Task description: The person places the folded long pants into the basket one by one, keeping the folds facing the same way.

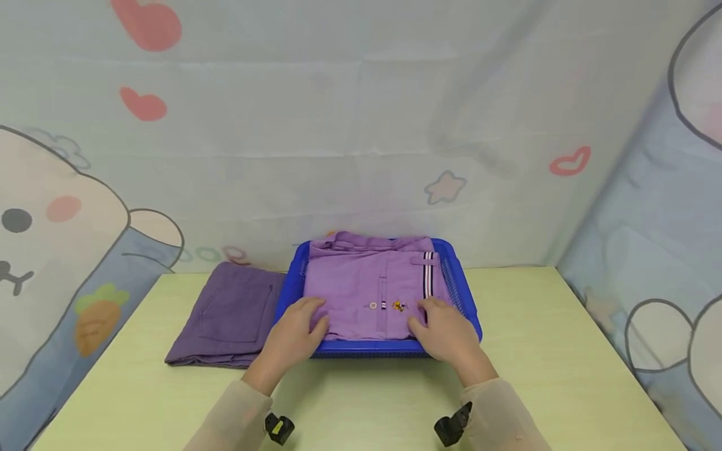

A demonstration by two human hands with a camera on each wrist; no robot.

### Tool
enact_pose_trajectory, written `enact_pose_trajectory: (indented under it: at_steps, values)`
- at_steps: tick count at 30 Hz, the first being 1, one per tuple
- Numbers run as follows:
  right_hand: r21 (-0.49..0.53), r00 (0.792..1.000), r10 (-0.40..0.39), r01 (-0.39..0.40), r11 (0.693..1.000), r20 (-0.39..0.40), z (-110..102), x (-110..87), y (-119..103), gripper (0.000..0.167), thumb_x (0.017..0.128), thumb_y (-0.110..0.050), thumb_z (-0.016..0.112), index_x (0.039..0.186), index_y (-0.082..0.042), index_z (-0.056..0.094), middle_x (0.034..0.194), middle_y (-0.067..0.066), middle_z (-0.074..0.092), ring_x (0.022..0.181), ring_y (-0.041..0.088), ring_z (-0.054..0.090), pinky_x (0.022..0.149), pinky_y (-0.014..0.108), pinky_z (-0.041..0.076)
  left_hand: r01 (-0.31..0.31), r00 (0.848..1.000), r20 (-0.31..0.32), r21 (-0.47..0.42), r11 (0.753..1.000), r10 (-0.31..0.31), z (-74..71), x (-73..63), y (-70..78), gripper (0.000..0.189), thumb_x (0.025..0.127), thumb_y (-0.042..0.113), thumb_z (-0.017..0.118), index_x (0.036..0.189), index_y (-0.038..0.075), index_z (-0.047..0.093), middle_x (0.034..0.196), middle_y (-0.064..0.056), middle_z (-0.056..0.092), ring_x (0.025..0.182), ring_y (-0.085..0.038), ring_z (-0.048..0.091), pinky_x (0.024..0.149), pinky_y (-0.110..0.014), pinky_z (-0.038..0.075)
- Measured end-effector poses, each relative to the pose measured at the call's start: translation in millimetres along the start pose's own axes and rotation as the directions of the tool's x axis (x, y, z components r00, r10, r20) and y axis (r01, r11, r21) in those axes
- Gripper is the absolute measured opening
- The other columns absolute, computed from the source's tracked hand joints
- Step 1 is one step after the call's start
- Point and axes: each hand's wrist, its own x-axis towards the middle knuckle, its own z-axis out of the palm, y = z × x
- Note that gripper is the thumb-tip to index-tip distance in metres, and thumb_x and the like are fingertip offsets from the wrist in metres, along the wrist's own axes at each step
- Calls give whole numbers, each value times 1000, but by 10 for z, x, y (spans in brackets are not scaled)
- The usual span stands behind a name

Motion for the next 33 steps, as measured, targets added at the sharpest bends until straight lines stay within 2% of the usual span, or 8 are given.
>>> enact_pose_trajectory:
  at_steps: [5, 10, 17, 22, 27, 33]
  values:
    - [-14, 998, 3, -4, 1000, -66, 13, -85, 9, 49, 94, -40, 50, 126, -3, 57, 127, 20, 59, 117, 41, 54, 93, 57, 44, -73, 995, -60, 29, 997, 74, 57, -35, -34, 37, 93, 22, 54, 124, 2, 59, 131, -17, 55, 122, -36, 51, 98, -50, 45]
    - [-14, 990, -8, 6, 1000, -144, 26, -123, -9, 45, 94, -36, 52, 123, -2, 59, 123, 21, 61, 113, 41, 56, 91, 57, 46, -101, 990, -92, 55, 993, 105, 71, -60, -51, 36, 94, 24, 54, 124, 5, 60, 132, -15, 55, 123, -34, 50, 98, -51, 44]
    - [-29, 963, -92, 87, 996, -252, 84, -139, -42, 48, 93, -35, 55, 125, 0, 57, 125, 22, 59, 117, 43, 54, 99, 56, 41, -137, 982, -119, 70, 988, 145, 13, -86, -63, 38, 94, 24, 55, 125, 4, 59, 132, -16, 55, 123, -35, 50, 99, -52, 44]
    - [-46, 957, -131, 123, 991, -260, 99, -145, -76, 52, 94, -36, 53, 131, 0, 52, 132, 22, 55, 122, 42, 50, 104, 61, 33, -136, 984, -108, 72, 988, 143, -31, -85, -71, 42, 94, 27, 53, 130, 4, 54, 135, -17, 53, 125, -34, 48, 100, -51, 42]
    - [-55, 961, -134, 124, 991, -241, 91, -161, -114, 54, 94, -39, 53, 133, -2, 49, 135, 22, 52, 125, 41, 48, 105, 65, 28, -128, 987, -86, 79, 989, 135, -55, -91, -88, 47, 95, 31, 52, 133, 4, 51, 137, -16, 50, 127, -34, 46, 101, -53, 41]
    - [-67, 964, -139, 127, 990, -227, 89, -172, -145, 57, 94, -45, 50, 136, -5, 48, 140, 21, 48, 128, 41, 44, 107, 65, 24, -122, 987, -90, 91, 988, 131, -65, -106, -110, 50, 94, 35, 54, 133, 4, 51, 137, -16, 51, 127, -34, 46, 101, -53, 41]
